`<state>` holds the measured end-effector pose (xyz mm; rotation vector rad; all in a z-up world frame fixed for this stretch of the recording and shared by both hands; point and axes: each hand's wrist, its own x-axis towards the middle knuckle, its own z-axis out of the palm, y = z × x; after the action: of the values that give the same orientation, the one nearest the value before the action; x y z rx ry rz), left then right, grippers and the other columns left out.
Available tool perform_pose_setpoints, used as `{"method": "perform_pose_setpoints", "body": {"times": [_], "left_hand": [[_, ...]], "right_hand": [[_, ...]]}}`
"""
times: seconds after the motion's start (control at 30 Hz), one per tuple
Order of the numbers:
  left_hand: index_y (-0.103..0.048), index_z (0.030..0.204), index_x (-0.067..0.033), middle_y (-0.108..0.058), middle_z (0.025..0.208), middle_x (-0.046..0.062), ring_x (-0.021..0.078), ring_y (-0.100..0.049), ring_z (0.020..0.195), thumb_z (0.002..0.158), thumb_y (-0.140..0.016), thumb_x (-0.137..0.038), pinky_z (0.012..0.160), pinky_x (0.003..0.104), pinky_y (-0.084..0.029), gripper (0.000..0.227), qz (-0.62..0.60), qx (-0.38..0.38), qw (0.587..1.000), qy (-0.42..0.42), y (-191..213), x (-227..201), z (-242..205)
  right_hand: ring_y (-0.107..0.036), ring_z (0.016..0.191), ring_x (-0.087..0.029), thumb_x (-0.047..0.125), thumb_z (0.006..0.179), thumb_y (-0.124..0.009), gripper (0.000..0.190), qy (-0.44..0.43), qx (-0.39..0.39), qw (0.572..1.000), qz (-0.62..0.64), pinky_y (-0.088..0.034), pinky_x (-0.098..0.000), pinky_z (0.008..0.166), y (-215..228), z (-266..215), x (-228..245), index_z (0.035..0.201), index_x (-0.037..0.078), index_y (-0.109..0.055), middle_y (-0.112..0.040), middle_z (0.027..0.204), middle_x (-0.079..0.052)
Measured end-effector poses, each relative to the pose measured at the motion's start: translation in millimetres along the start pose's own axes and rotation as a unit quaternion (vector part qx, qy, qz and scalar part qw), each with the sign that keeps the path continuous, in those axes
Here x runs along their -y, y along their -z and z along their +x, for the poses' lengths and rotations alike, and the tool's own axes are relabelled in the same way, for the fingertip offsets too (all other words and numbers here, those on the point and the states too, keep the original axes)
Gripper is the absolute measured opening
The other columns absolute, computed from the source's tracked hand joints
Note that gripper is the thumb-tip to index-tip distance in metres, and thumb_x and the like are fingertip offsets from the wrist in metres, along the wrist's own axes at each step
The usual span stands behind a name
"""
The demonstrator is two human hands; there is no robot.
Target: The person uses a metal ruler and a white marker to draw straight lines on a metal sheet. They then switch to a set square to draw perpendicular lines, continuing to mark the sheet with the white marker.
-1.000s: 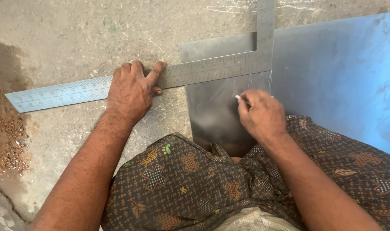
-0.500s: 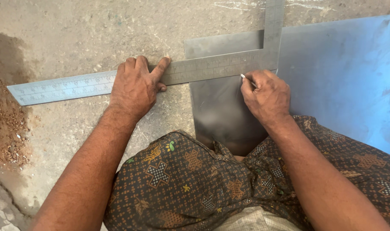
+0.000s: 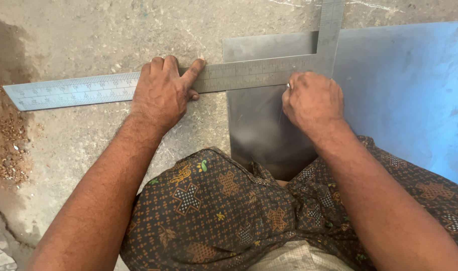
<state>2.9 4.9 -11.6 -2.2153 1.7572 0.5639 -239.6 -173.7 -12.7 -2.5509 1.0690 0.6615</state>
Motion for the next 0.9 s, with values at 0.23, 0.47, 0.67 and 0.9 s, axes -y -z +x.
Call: {"method": "perform_pose_setpoints", "body": {"times": [0.23,0.47,0.67,0.9], "left_hand": [[-0.043,0.155,-0.0296,-0.06,0.113,0.019,0.0334,-0.058,0.108,0.096,-0.064,-0.048,0.094,0.049,-0.049,0.066,-0.001,0.005,1.0,-0.002,0,3,3],[-0.046,0.152,-0.0297,-0.061,0.113,0.017,0.0327,-0.058,0.109,0.092,-0.067,-0.049,0.094,0.049,-0.049,0.067,-0.02,-0.007,1.0,0.001,1,3,0],[-0.053,0.149,-0.0287,-0.061,0.113,0.017,0.0324,-0.059,0.107,0.091,-0.07,-0.047,0.094,0.049,-0.05,0.063,-0.04,-0.044,0.998,-0.002,3,2,-2],[-0.053,0.151,-0.0324,-0.064,0.111,0.022,0.0347,-0.061,0.104,0.091,-0.071,-0.042,0.096,0.048,-0.054,0.063,-0.057,0.076,0.995,0.028,17,18,2]], "right_hand": [[-0.072,0.076,-0.036,0.024,0.095,-0.06,0.023,-0.034,0.115,0.993,-0.007,-0.059,-0.0504,0.074,-1,-47,4,0.092,0.005,-0.071,-0.072,0.086,-0.019],[-0.067,0.088,-0.04,0.026,0.1,-0.066,0.026,-0.06,-0.085,0.978,0.182,-0.053,-0.0505,0.08,6,-40,-23,0.101,0.001,-0.071,-0.069,0.098,-0.023],[-0.069,0.096,-0.022,0.016,0.104,-0.07,0.015,-0.041,-0.181,0.918,0.351,-0.055,-0.0379,0.082,2,3,-75,0.107,0.001,-0.069,-0.071,0.105,-0.01],[-0.065,0.089,-0.012,0.014,0.102,-0.067,0.01,-0.141,-0.067,0.775,0.612,-0.053,-0.0285,0.075,11,17,-77,0.11,0.008,-0.065,-0.069,0.098,-0.002]]}}
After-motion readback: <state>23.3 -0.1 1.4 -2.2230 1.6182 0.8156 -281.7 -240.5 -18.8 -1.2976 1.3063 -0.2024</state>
